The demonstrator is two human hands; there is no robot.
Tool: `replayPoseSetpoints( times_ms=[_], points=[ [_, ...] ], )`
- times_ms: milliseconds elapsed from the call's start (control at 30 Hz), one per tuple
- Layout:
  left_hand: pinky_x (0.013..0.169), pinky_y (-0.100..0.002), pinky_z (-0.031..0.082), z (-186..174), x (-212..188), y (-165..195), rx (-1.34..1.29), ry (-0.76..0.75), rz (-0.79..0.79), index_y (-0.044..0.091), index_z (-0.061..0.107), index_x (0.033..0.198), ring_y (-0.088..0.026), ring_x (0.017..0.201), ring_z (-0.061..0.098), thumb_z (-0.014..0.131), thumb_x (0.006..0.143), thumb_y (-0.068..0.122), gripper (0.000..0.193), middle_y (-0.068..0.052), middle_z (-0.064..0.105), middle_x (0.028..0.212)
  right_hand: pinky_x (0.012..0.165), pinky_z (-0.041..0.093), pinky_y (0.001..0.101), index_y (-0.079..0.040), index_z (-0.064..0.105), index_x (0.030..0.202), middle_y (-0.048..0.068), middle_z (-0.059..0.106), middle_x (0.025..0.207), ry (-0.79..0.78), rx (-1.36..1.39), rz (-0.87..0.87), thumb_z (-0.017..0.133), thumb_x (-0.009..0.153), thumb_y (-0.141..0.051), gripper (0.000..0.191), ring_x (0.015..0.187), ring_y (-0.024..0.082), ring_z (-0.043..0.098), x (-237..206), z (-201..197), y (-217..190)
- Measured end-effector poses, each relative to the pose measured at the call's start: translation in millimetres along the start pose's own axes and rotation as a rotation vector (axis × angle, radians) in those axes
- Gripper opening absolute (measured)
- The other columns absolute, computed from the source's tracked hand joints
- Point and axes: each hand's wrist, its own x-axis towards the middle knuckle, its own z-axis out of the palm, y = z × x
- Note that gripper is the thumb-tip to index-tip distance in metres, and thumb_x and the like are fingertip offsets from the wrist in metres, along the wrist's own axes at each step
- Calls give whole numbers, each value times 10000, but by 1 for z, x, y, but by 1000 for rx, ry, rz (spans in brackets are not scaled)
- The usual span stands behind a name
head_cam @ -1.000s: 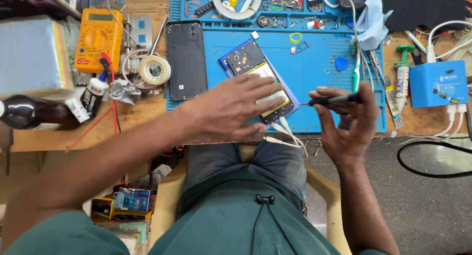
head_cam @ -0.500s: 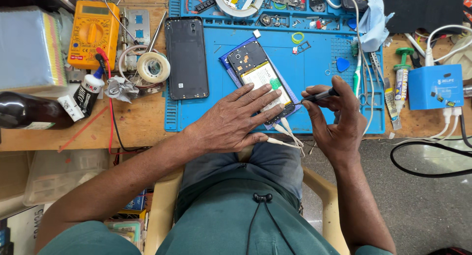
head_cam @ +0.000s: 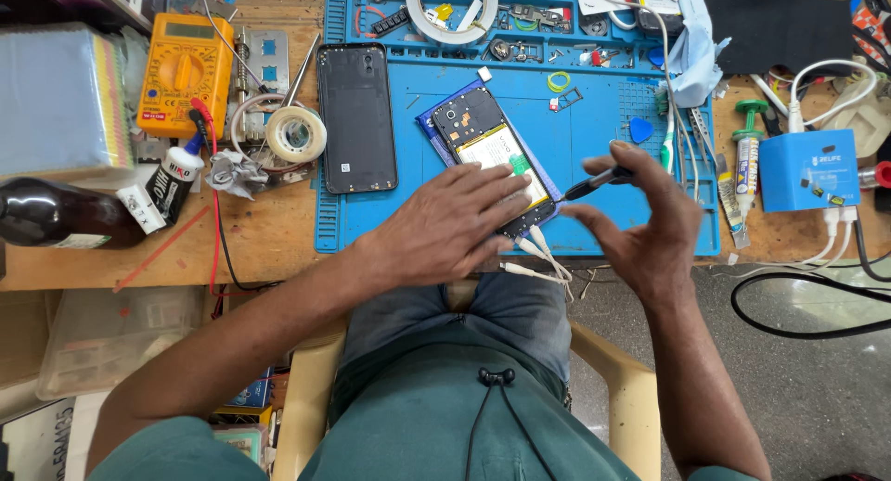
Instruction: The person uses a precision screwdriver to remove screws from the bottom edge of a disassembled smartphone. They then use a metal pry tool to gently lift and separate the phone's frame from the internal components. The person continues to unscrew and pry along the edges of the device.
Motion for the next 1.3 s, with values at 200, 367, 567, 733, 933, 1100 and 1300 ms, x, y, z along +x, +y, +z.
replayPoseSetpoints(
  times_ms=[200,367,567,733,933,1100,1300],
  points=[
    [931,-438,581,7,52,-10,-755,40,-157,114,440,1545,-281,1062,747,654,1000,115,585,-105,701,1360,1046,603,371,-38,580,1487,156,742,1234,-28,13,64,823,962,44,585,1174,238,740,2,-8,-8],
    [1006,-373,641,27,83,-22,-1096,100,79,67,414,1567,-216,1163,745,667,991,-32,637,-143,764,1252,966,617,314,-38,627,1424,140,746,1170,66,113,101,822,954,56,518,1088,210,744,6,-8,-13],
    [873,-346,665,31,90,-25,-980,116,-46,53,554,1398,-162,941,804,911,839,56,663,-115,817,980,940,610,319,-36,597,1487,121,744,1233,66,67,135,813,970,46,566,1083,186,751,6,-7,-12],
    [956,-363,640,22,90,-31,-1147,59,73,73,464,1511,-141,1077,771,810,914,33,691,-75,802,1142,992,610,344,-34,590,1485,142,732,1275,47,35,102,803,976,46,557,1128,202,732,5,-4,-11],
    [906,-386,643,22,94,-27,-959,33,-78,97,519,1454,-188,996,775,908,854,60,716,-112,793,1049,998,590,329,-35,579,1489,125,723,1217,53,105,129,795,969,65,572,1097,188,712,5,-1,-12],
    [948,-368,677,21,93,-31,-1144,68,79,95,477,1480,-170,1006,810,785,943,19,623,-90,816,1021,1050,582,331,-20,543,1503,146,669,1375,50,161,148,780,951,90,610,1214,208,686,4,-1,-10],
    [987,-371,641,20,92,-30,-1129,28,61,120,412,1508,-181,1104,768,758,937,-2,679,-82,762,1144,1062,583,303,-41,529,1470,106,699,1242,53,324,110,734,990,105,542,1170,165,698,3,2,-9]
  ],
)
